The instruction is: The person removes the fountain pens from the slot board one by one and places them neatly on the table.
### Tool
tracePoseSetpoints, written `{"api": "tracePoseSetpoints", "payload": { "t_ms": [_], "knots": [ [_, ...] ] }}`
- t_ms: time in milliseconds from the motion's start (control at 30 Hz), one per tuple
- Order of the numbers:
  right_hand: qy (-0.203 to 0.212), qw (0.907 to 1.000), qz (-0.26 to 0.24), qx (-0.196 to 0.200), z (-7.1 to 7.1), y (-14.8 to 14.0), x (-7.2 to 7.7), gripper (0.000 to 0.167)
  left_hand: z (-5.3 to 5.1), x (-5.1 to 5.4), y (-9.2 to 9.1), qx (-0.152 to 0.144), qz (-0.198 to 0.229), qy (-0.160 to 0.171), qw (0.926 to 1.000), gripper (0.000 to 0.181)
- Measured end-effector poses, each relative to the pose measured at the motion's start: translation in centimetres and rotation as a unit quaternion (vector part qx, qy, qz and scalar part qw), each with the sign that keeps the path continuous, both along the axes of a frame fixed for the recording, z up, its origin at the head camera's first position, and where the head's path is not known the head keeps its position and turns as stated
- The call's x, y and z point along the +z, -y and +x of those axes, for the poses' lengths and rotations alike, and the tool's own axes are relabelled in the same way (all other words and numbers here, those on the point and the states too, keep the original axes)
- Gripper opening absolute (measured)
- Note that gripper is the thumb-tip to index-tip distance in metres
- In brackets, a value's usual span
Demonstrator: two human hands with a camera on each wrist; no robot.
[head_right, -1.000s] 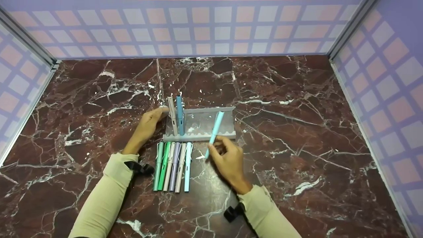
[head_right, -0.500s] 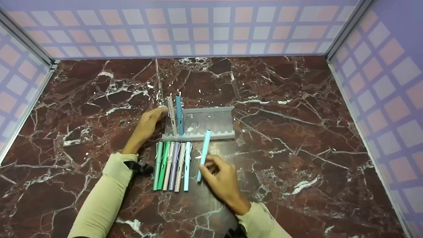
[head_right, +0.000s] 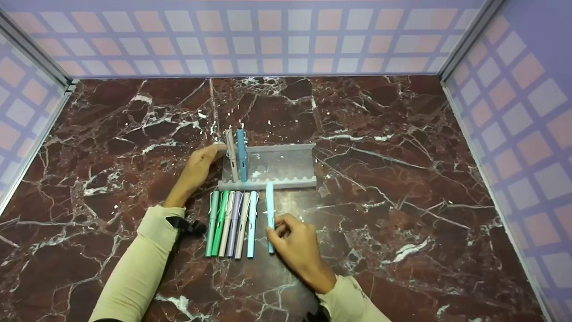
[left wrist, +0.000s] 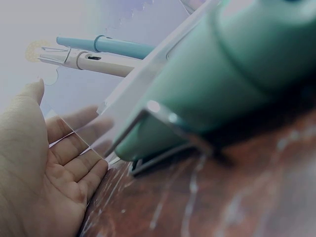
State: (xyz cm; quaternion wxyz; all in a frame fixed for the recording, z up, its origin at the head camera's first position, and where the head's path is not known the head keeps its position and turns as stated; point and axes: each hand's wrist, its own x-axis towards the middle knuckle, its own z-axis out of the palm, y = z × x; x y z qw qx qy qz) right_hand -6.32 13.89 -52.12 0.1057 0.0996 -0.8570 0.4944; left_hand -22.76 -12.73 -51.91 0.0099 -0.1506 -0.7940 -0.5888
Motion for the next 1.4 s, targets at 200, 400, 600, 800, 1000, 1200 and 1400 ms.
{"api": "tracePoseSetpoints", "payload": {
  "t_ms": [200, 400, 600, 800, 1000, 1200, 1400],
  "knots": [
    [0.026, 0.9989, 0.040, 0.000, 0.43, 0.51, 0.34, 0.015, 0.01, 0.13, -0.06, 0.004, 0.000, 0.007, 1.0000, 0.037],
    [0.024, 0.9972, 0.070, -0.006, 0.37, 0.82, 0.41, 0.019, 0.01, 0.26, -0.02, 0.006, -0.012, 0.006, 0.9999, 0.037],
    [0.022, 0.9969, 0.075, -0.002, 0.32, 0.98, 0.38, 0.018, 0.21, 0.66, -0.03, 0.001, -0.010, 0.014, 0.9999, 0.037],
    [0.011, 0.9957, 0.092, 0.011, 0.27, 0.98, 0.29, 0.018, 0.18, 0.58, -0.06, -0.002, -0.006, 0.006, 1.0000, 0.036],
    [0.015, 0.9931, 0.115, 0.016, 0.20, 0.98, 0.29, 0.020, -0.04, 0.22, 0.05, -0.001, -0.012, 0.005, 0.9999, 0.037],
    [0.020, 0.9927, 0.116, 0.023, 0.15, 1.01, 0.35, 0.020, -0.04, 0.13, 0.08, 0.002, -0.013, 0.011, 0.9998, 0.038],
    [0.029, 0.9920, 0.119, 0.031, 0.12, 1.00, 0.30, 0.022, 0.09, 0.16, 0.11, 0.006, -0.015, 0.028, 0.9995, 0.040]
  ]
}}
